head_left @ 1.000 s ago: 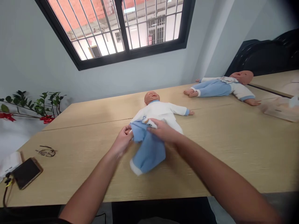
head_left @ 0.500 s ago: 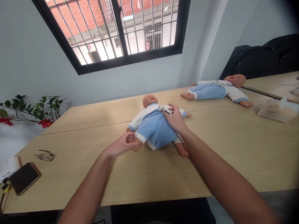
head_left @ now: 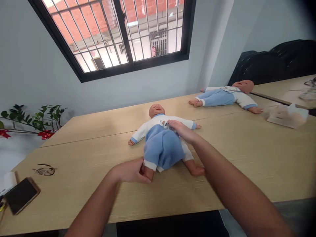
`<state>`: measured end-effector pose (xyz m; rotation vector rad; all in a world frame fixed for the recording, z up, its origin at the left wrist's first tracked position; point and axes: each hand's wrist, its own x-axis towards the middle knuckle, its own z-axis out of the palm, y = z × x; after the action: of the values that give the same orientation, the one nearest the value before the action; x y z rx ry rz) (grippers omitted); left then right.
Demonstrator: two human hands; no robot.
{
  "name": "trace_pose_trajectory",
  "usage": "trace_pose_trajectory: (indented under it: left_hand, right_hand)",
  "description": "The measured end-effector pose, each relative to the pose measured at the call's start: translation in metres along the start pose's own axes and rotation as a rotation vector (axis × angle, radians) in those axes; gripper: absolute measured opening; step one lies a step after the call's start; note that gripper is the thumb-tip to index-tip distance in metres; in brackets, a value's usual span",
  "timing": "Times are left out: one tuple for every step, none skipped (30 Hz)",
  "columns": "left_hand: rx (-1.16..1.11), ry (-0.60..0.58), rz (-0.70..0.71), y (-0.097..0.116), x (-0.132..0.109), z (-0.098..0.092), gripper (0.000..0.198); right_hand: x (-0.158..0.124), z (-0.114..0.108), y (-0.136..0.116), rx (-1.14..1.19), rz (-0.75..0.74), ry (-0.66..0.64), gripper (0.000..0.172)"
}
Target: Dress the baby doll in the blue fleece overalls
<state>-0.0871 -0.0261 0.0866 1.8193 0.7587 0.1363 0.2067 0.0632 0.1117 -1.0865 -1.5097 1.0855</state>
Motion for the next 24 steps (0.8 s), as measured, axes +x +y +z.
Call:
trace_pose_trajectory:
  left_hand:
    - [-0.028, -0.049, -0.006, 0.002, 0.000, 0.001, 0.037]
    - [-0.050, -0.100, -0.015, 0.004, -0.001, 0.001, 0.036]
    - [-0.061, -0.135, -0.025, 0.004, -0.002, 0.000, 0.036]
    - [-0.057, -0.141, -0.043, 0.003, -0.003, -0.002, 0.037]
    - [-0.042, -0.118, -0.069, 0.002, -0.003, -0.006, 0.039]
    - [-0.022, -0.056, -0.087, -0.001, -0.003, -0.009, 0.041]
    - [-0.005, 0.057, -0.087, -0.005, -0.002, -0.013, 0.043]
    - [0.005, 0.218, -0.062, -0.009, 0.001, -0.016, 0.043]
    - [0.009, 0.407, -0.014, -0.013, 0.005, -0.019, 0.041]
    - [0.003, 0.589, 0.052, -0.018, 0.011, -0.020, 0.040]
    - [-0.017, 0.723, 0.119, -0.021, 0.019, -0.021, 0.045]
    - [-0.054, 0.791, 0.177, -0.025, 0.026, -0.021, 0.053]
    - [-0.100, 0.797, 0.221, -0.029, 0.034, -0.020, 0.059]
    - [-0.148, 0.763, 0.254, -0.032, 0.041, -0.019, 0.059]
    - [-0.199, 0.718, 0.279, -0.034, 0.047, -0.018, 0.056]
    - [-0.248, 0.683, 0.297, -0.037, 0.051, -0.017, 0.052]
    - [-0.293, 0.669, 0.310, -0.039, 0.053, -0.017, 0.049]
    - [-0.333, 0.667, 0.315, -0.042, 0.053, -0.017, 0.045]
    - [-0.366, 0.665, 0.312, -0.044, 0.052, -0.018, 0.043]
    - [-0.395, 0.663, 0.306, -0.047, 0.050, -0.019, 0.042]
    - [-0.420, 0.665, 0.303, -0.049, 0.048, -0.021, 0.041]
    - [-0.445, 0.672, 0.307, -0.051, 0.045, -0.023, 0.042]
    - [-0.476, 0.687, 0.324, -0.052, 0.044, -0.024, 0.042]
    - [-0.517, 0.706, 0.351, -0.053, 0.042, -0.025, 0.042]
  right_hand:
    - [-0.003, 0.002, -0.005, -0.064, -0.022, -0.039, 0.038]
    - [-0.007, 0.004, -0.010, -0.110, -0.042, -0.063, 0.037]
    - [-0.010, 0.008, -0.015, -0.133, -0.066, -0.083, 0.035]
    - [-0.013, 0.011, -0.019, -0.139, -0.096, -0.107, 0.033]
    - [-0.015, 0.015, -0.022, -0.133, -0.129, -0.130, 0.031]
    - [-0.017, 0.019, -0.024, -0.122, -0.160, -0.155, 0.029]
    - [-0.019, 0.022, -0.025, -0.112, -0.182, -0.179, 0.028]
    - [-0.021, 0.026, -0.025, -0.100, -0.193, -0.201, 0.028]
    - [-0.023, 0.029, -0.025, -0.082, -0.196, -0.220, 0.028]
    - [-0.024, 0.032, -0.025, -0.059, -0.193, -0.241, 0.028]
    - [-0.026, 0.034, -0.024, -0.030, -0.184, -0.267, 0.030]
    - [-0.027, 0.036, -0.023, 0.005, -0.170, -0.299, 0.032]
    - [-0.028, 0.038, -0.023, 0.043, -0.153, -0.330, 0.035]
    - [-0.029, 0.040, -0.022, 0.078, -0.137, -0.360, 0.039]
    - [-0.030, 0.040, -0.022, 0.105, -0.123, -0.384, 0.044]
    - [-0.029, 0.040, -0.021, 0.120, -0.117, -0.395, 0.049]
    - [-0.028, 0.038, -0.021, 0.123, -0.117, -0.387, 0.054]
    - [-0.027, 0.035, -0.021, 0.109, -0.119, -0.369, 0.059]
    - [-0.026, 0.031, -0.022, 0.081, -0.118, -0.347, 0.063]
    - [-0.024, 0.025, -0.022, 0.037, -0.109, -0.333, 0.066]
    - [-0.022, 0.018, -0.023, -0.023, -0.090, -0.335, 0.067]
    - [-0.021, 0.011, -0.024, -0.094, -0.065, -0.351, 0.066]
    - [-0.020, 0.003, -0.025, -0.171, -0.040, -0.377, 0.064]
    - [-0.019, -0.005, -0.025, -0.246, -0.020, -0.402, 0.062]
